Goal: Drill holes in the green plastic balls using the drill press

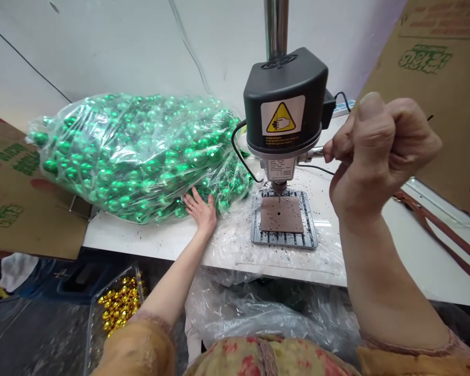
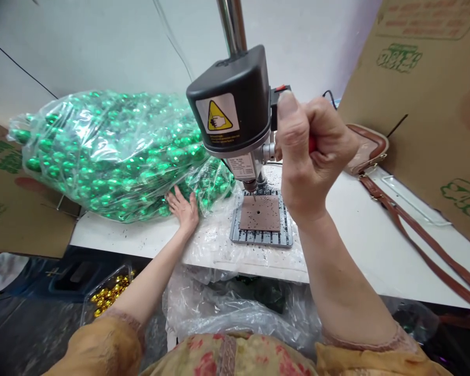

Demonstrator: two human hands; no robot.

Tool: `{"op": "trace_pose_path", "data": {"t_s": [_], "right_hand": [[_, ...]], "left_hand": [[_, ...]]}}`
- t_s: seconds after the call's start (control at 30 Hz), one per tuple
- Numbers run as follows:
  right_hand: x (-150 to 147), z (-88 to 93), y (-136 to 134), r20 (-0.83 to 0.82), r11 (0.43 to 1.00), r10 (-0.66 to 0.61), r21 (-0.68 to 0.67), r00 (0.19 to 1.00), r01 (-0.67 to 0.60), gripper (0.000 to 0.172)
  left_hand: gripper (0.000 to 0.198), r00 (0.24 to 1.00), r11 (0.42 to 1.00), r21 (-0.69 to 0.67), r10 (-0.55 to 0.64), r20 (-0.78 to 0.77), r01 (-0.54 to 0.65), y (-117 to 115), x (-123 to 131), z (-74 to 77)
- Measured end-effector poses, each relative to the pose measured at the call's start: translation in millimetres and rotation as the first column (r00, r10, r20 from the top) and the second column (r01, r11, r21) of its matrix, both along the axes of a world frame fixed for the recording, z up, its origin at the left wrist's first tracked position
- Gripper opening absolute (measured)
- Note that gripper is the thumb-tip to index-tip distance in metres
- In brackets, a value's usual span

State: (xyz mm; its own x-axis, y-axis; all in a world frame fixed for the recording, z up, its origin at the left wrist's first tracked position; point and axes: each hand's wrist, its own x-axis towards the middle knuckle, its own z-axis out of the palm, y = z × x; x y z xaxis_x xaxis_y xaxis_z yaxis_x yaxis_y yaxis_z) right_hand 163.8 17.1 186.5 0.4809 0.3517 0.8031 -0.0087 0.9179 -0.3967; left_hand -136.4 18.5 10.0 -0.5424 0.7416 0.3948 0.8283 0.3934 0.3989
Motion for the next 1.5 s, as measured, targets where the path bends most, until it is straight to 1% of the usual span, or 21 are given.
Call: {"op": "trace_pose_path", "data": {"t_s": [0.13, 0.2, 0.3, 0.4, 0.47, 0.5, 0.53, 0.57, 0.63, 0.67, 0.7, 0.73, 0.77, 0.87, 0.9, 0.97, 1.1, 1.2, 1.33, 1.43, 1.5], "right_hand": [[2, 0.0, 1, -0.007, 0.999, 0.024, 0.031, 1.000, -0.024, 0.047], [2, 0.3, 0, 0.002, 0.999, 0.034, 0.027, 0.999, -0.034, 0.045], [2, 0.8, -4, 0.029, 1.000, 0.020, -0.002, 0.999, -0.019, 0.048], [3, 0.5, -6, 0.049, 0.999, 0.023, -0.032, 0.999, -0.021, 0.051], [3, 0.3, -6, 0.054, 0.999, 0.034, -0.041, 0.998, -0.032, 0.051], [4, 0.2, -6, 0.051, 0.999, 0.039, -0.040, 0.998, -0.037, 0.051], [4, 0.3, -7, 0.047, 0.998, 0.045, -0.037, 0.998, -0.043, 0.050], [3, 0.5, -7, 0.039, 0.998, 0.047, -0.034, 0.998, -0.045, 0.050], [3, 0.9, -7, 0.028, 0.999, 0.044, -0.028, 0.999, -0.044, 0.049], [2, 1.0, -7, 0.025, 0.999, 0.041, -0.024, 0.999, -0.041, 0.049], [2, 0.9, -7, 0.024, 0.999, 0.038, -0.019, 0.999, -0.038, 0.048], [2, 0.7, -7, 0.026, 0.999, 0.036, -0.013, 0.999, -0.035, 0.047], [2, 0.4, -7, 0.029, 0.999, 0.034, -0.007, 0.999, -0.034, 0.047], [3, -1.1, -6, 0.048, 0.999, 0.033, 0.015, 0.998, -0.034, 0.046], [3, -1.5, -6, 0.053, 0.999, 0.034, 0.018, 0.998, -0.035, 0.046], [3, -2.4, -6, 0.048, 0.999, 0.033, 0.023, 0.998, -0.034, 0.045], [2, -3.8, -7, 0.044, 1.000, 0.023, 0.017, 0.999, -0.024, 0.044], [2, -4.2, -7, 0.054, 1.000, 0.016, 0.007, 0.998, -0.017, 0.046], [3, -4.2, -8, 0.054, 1.000, 0.010, 0.009, 0.998, -0.011, 0.046], [4, -4.7, -7, 0.059, 1.000, 0.007, 0.001, 0.998, -0.007, 0.047], [4, -5.2, -6, 0.070, 1.000, 0.012, 0.014, 0.997, -0.013, 0.047]], "left_hand": [[0.065, 0.988, 0.996, -0.091, -0.029, -0.151, 0.016, 15, 10, 3.4], [0.055, 0.975, 0.985, -0.157, -0.107, -0.195, 0.077, 10, 5, 4.5], [0.040, 0.943, 0.956, -0.202, -0.253, -0.216, 0.211, -13, -12, 5.0], [0.036, 0.944, 0.966, -0.109, -0.253, -0.211, 0.235, -37, -25, 7.1], [0.035, 0.951, 0.973, -0.001, -0.228, -0.207, 0.233, -44, -25, 11.1], [0.035, 0.941, 0.959, 0.042, -0.264, -0.212, 0.279, -43, -21, 13.9], [0.033, 0.908, 0.925, 0.063, -0.353, -0.226, 0.375, -40, -15, 16.8], [0.030, 0.841, 0.859, 0.049, -0.485, -0.241, 0.510, -35, -8, 19.9], [0.025, 0.597, 0.627, -0.065, -0.765, -0.241, 0.777, -18, 9, 25.7], [0.024, 0.475, 0.510, -0.134, -0.851, -0.225, 0.850, -9, 17, 28.4], [0.024, 0.397, 0.437, -0.194, -0.893, -0.214, 0.878, 1, 24, 31.1], [0.024, 0.377, 0.424, -0.238, -0.900, -0.218, 0.874, 9, 29, 33.9], [0.025, 0.404, 0.461, -0.268, -0.883, -0.240, 0.846, 16, 31, 36.6], [0.025, 0.572, 0.661, -0.316, -0.749, -0.334, 0.680, 21, 26, 43.6], [0.025, 0.615, 0.710, -0.332, -0.704, -0.357, 0.621, 19, 22, 45.0], [0.023, 0.664, 0.768, -0.378, -0.639, -0.389, 0.517, 9, 16, 45.6], [0.026, 0.645, 0.778, -0.483, -0.615, -0.453, 0.403, -12, 17, 41.1], [0.023, 0.628, 0.791, -0.475, -0.603, -0.492, 0.386, -14, 30, 39.5], [0.024, 0.628, 0.784, -0.438, -0.618, -0.473, 0.440, 3, 52, 38.1], [0.039, 0.678, 0.782, -0.442, -0.612, -0.407, 0.440, 21, 61, 32.5], [0.046, 0.717, 0.783, -0.391, -0.610, -0.337, 0.483, 29, 62, 28.6]]}}
